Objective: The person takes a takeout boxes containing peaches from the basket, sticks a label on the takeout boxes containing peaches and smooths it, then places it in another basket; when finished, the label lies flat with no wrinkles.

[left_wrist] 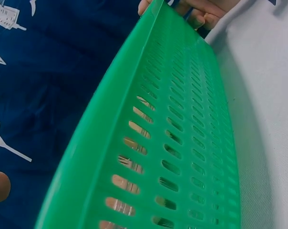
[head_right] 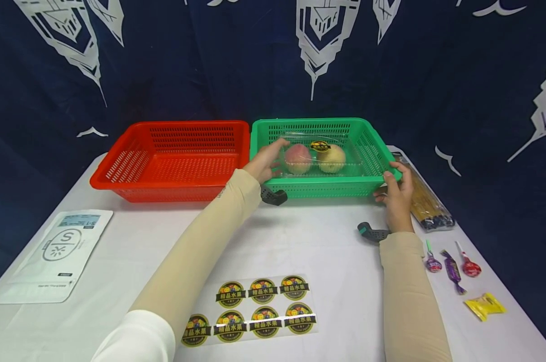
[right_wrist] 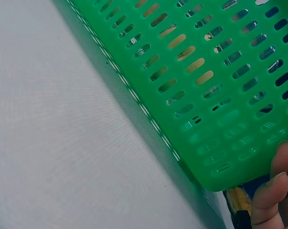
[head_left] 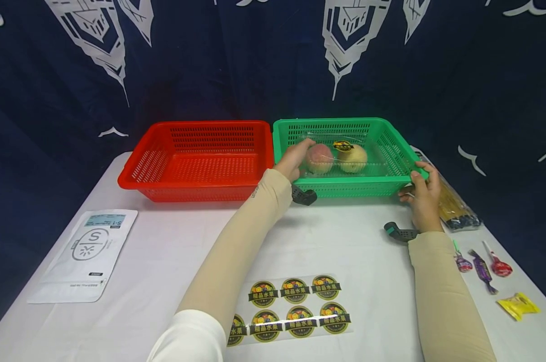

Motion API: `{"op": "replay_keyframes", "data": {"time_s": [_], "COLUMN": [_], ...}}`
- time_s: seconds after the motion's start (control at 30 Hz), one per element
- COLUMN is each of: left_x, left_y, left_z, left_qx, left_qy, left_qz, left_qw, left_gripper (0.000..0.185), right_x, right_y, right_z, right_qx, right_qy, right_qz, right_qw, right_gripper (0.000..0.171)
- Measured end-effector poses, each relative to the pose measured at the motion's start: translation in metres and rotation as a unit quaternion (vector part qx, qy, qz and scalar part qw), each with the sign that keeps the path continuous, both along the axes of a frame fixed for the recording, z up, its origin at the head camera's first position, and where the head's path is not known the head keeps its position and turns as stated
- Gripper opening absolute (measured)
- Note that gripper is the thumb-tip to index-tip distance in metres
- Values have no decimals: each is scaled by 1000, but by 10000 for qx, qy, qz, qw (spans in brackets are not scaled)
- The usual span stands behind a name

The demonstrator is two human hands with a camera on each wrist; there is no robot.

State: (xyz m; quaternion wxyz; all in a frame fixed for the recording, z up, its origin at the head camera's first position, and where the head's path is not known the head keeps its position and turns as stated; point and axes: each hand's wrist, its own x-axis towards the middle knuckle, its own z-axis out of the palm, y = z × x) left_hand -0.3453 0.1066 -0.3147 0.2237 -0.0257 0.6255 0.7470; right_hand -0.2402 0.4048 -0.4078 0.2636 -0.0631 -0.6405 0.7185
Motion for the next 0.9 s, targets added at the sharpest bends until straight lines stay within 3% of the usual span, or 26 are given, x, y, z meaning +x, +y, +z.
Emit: {"op": "replay_keyframes", "data": {"time_s": [0.17,0.57,0.9], "left_x": [0,2,4], "left_y": [0,-1,-5], "left_z": [2,3,6], "left_qx": [66,-315,-301], "left_qy": [-75,277,390], "left_qz": [21,127,47], "left_qw": [9999,9990,9988], "left_gripper": [54,72,66], "right_x": [-1,-1,0], "right_y": [0,0,0], "right_z": [0,1,0], "right_qx": [21,-84,-56], "right_qy": [-38,-3,-80], "right_qz": [-16,54,46], "right_qw": [10000,10000,9999], "right_gripper": [30,31,30]}}
